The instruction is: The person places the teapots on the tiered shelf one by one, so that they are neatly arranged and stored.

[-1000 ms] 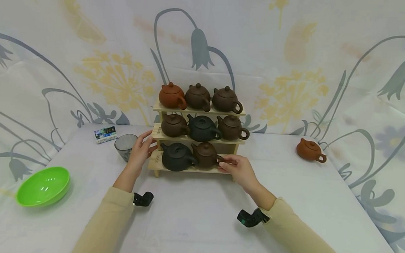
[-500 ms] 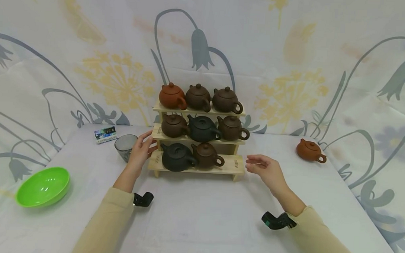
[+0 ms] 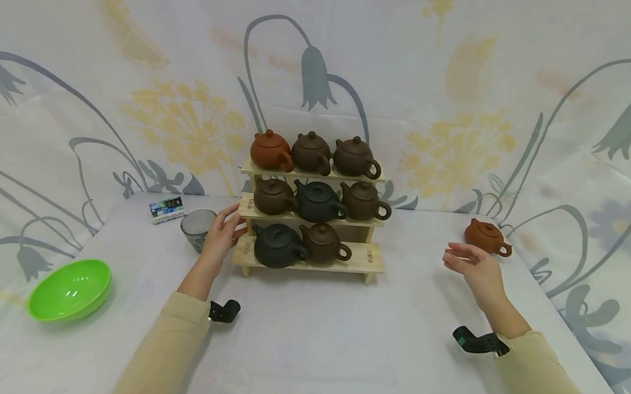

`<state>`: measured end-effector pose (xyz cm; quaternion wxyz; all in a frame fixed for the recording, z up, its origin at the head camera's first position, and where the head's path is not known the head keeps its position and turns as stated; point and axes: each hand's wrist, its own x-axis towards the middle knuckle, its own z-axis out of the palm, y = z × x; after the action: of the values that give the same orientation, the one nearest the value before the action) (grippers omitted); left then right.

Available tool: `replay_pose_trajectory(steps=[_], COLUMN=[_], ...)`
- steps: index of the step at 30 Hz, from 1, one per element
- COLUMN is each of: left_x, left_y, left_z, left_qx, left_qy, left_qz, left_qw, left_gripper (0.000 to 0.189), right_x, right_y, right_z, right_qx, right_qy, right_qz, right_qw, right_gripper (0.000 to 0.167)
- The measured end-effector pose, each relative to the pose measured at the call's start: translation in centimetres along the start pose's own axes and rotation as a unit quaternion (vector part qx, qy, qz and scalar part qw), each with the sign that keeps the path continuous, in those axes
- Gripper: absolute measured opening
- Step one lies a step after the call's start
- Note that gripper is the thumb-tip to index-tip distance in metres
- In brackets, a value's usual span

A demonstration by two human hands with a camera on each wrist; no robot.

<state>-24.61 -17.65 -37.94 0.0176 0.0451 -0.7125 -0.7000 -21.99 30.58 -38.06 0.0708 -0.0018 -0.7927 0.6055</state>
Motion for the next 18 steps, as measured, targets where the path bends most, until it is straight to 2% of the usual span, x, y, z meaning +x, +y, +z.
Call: replay_pose_trajectory(steps=[3, 6, 9, 13, 17, 18], left_x=[0.0, 0.1, 0.1, 0.1, 0.1, 0.1], left_y=[-0.1, -0.1, -0.2, -0.3, -0.3, -0.3], left_z=[0.0, 0.0, 0.0, 0.0, 0.0, 0.0], left_qx=[0.000, 0.001, 0.001, 0.006, 0.005, 0.004], left_qy=[0.003, 0.005, 0.006, 0.005, 0.004, 0.004], left_qz=[-0.003, -0.006, -0.005, 0.003, 0.006, 0.005], left_qw=[1.0000, 1.0000, 1.0000, 1.0000, 1.0000, 1.0000], left_gripper=[0.049, 0.050, 0.050, 0.049, 0.049, 0.049], right_x=[0.6, 1.3, 1.9, 2.5, 2.9, 2.9], right_y=[1.0, 1.9, 2.5, 3.3, 4.1, 4.3], right_z=[-1.8, -3.5, -5.1, -7.0, -8.4, -8.7], right_qx=[0.028, 0.044, 0.070, 0.088, 0.069, 0.050], right_qy=[0.030, 0.065, 0.097, 0.140, 0.177, 0.178], right_qz=[0.013, 0.056, 0.108, 0.137, 0.161, 0.166], right_qw=[0.9991, 0.9954, 0.9869, 0.9767, 0.9685, 0.9686], right_gripper=[0.016, 0.017, 0.020, 0.023, 0.023, 0.026])
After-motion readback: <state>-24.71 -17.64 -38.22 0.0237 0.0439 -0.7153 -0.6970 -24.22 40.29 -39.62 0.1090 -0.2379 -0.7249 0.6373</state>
